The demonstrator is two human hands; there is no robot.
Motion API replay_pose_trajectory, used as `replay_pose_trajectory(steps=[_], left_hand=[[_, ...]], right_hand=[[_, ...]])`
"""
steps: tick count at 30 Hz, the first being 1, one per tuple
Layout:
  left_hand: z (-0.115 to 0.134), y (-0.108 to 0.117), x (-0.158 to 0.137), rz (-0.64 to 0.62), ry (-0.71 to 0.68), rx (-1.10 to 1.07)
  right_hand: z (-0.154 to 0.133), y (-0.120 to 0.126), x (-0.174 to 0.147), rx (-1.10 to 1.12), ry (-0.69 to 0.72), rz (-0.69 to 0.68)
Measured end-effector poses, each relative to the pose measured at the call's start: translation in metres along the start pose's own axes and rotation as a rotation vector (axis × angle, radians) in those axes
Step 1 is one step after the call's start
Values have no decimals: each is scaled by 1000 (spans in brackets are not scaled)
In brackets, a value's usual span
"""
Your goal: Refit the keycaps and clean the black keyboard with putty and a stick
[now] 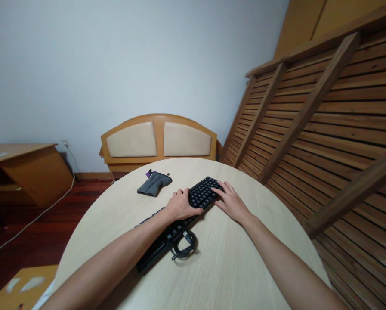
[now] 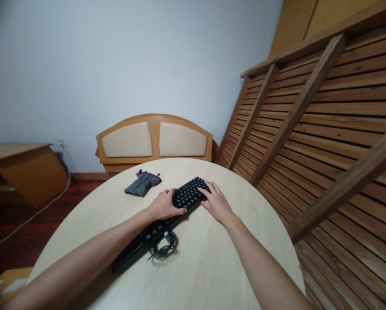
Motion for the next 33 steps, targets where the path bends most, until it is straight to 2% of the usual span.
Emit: replay_pose_trajectory(steps=[4,7,10,13,15,19,26,33], left_hand=[[-7,-5,0,-125,-36,-66],[-21,4,0,-127,-99,-107],[-46,23,4,-9,-174,15],[-90,40,11,94,-84,150],[-117,48,16,127,-12,159],[-150,63,19,189,37,134],[-180,97,12,350,59,-17],[-195,158,-12,712,147,-151]], right_hand=[[0,-4,-1,-16,1,-19],[-1,-5,0,-23,-2,-26],[-2,-6,2,-17,-4,-29],[-4,-7,3,-9,-2,-33],[-5,-6,2,-12,3,-31],[-5,-6,2,-14,2,-27],[-4,-8,2,-9,4,-19],[-2,-11,2,-3,5,-20]])
Point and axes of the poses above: each hand's wrist, its own x-axis towards the middle knuckle, its own y-axis out of the back of the hand, z = x × y, the point moved 10 cm from there along x, towards the middle knuckle, and after that the axes turned 11 degrees about -x, right-handed, at the moved point
